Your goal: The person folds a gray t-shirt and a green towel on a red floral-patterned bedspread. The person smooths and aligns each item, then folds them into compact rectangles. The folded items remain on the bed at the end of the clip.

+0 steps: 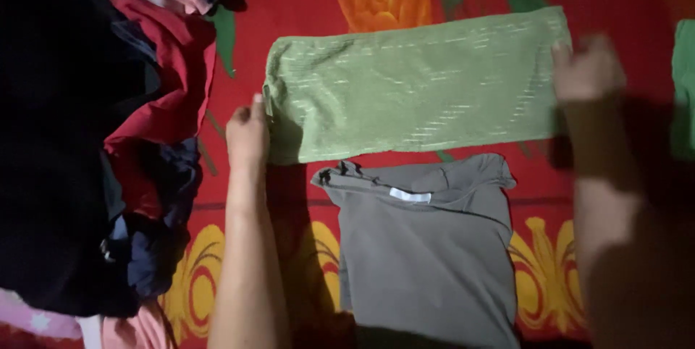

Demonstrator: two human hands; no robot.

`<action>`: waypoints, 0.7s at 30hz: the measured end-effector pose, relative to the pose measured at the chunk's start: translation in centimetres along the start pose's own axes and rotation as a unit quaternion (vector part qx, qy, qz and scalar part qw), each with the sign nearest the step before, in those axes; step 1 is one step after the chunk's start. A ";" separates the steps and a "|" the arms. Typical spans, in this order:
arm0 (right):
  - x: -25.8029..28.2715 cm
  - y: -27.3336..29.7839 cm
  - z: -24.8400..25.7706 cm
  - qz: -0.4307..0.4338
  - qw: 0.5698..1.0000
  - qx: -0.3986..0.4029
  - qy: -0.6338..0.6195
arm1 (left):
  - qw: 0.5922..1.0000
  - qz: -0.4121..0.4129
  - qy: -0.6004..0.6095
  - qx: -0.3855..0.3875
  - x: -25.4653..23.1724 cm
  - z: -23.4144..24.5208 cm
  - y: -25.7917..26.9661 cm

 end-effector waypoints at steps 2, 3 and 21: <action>-1.3 4.5 -0.1 0.186 0.977 -0.091 0.060 | 0.995 -0.015 0.097 0.019 -1.2 0.0 3.1; -0.3 6.1 0.5 0.185 0.977 -0.091 0.061 | 0.995 -0.015 0.097 0.020 -2.2 -0.2 4.1; 11.6 10.4 5.7 0.290 0.931 -0.200 0.092 | 0.990 -0.051 -0.129 0.007 -7.5 -0.3 5.5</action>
Point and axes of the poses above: each hand's wrist, its own y-axis away from the middle knuckle, its own z-axis out of the back of the hand, x = y × z, the point moved 7 cm from there along -y, towards the middle knuckle, and after that the axes turned 12 degrees about x, right-handed, at the moved point
